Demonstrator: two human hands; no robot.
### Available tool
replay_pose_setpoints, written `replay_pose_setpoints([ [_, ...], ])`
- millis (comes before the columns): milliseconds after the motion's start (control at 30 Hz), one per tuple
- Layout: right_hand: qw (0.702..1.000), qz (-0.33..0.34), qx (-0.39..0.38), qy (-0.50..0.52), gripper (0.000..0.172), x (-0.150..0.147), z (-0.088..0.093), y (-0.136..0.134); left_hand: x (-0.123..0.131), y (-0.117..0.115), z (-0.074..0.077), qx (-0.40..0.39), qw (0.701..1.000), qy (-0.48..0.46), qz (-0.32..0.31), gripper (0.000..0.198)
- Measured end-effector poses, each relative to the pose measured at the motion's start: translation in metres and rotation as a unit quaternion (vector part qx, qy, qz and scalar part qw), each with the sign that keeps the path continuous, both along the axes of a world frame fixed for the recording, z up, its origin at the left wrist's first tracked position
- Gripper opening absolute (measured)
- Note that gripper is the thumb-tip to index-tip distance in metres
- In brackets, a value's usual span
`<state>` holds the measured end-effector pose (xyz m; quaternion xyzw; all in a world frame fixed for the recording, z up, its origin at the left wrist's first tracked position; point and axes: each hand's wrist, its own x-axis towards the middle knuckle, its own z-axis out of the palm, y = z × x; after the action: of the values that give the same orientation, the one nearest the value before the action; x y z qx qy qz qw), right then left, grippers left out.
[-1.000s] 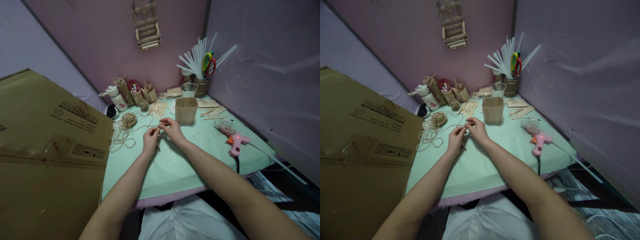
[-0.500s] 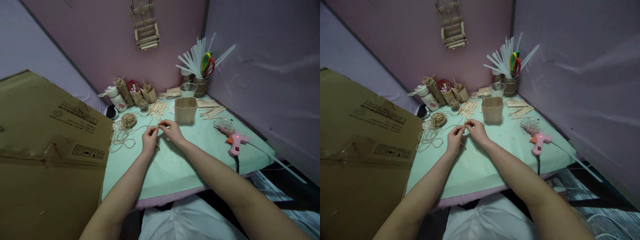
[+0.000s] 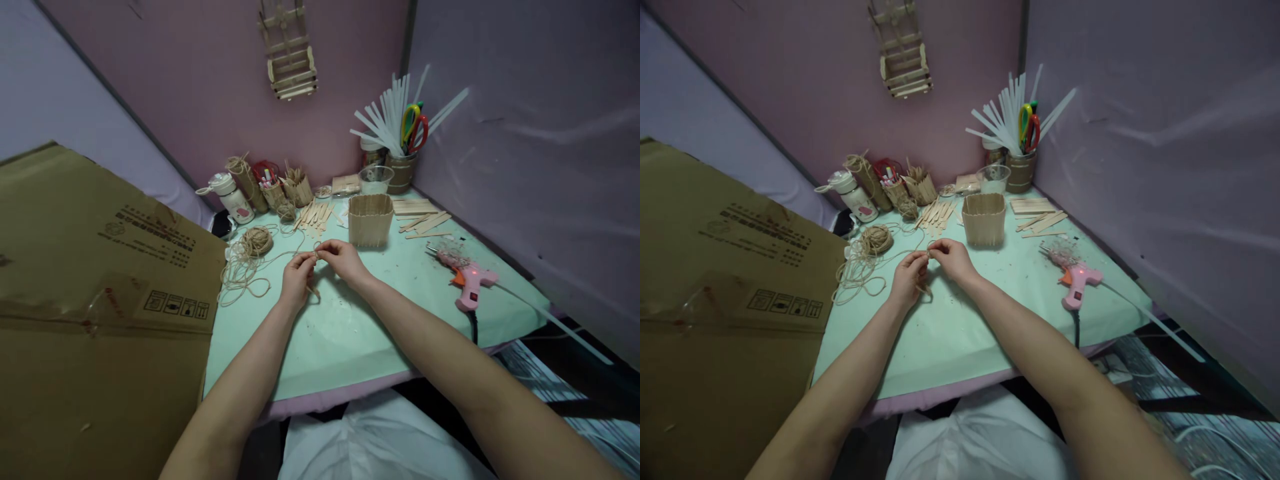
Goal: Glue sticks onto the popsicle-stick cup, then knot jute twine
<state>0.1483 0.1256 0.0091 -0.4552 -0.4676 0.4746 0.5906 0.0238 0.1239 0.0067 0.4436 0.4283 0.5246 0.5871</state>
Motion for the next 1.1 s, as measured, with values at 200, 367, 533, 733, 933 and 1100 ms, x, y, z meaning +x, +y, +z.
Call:
replay_pose_setpoints([
  [200,0.999,0.001,-0.043,0.013,0.018,0.002,0.003,-0.002,-0.001,-0.002,0.003,-0.008,1.000,-0.007,-0.024,0.029],
  [367,0.999,-0.015,-0.030,-0.006,0.014,0.002,0.002,-0.001,0.000,0.000,-0.001,0.017,1.000,0.021,0.005,0.028],
  [533,0.989,-0.074,0.063,-0.111,0.008,0.001,0.005,-0.005,-0.001,0.003,-0.006,0.033,0.998,0.025,0.052,0.025],
  [733,0.968,-0.079,0.153,-0.181,0.007,-0.001,0.008,-0.012,-0.004,0.006,-0.011,0.061,0.993,0.062,0.080,0.021],
  [933,0.967,-0.088,0.136,-0.196,0.006,-0.002,-0.001,-0.009,-0.004,0.003,-0.010,0.137,0.977,0.141,0.083,0.014],
  [1100,0.969,-0.072,0.116,-0.203,0.007,-0.001,-0.002,-0.008,-0.001,-0.002,-0.005,0.132,0.977,0.142,0.084,0.013],
])
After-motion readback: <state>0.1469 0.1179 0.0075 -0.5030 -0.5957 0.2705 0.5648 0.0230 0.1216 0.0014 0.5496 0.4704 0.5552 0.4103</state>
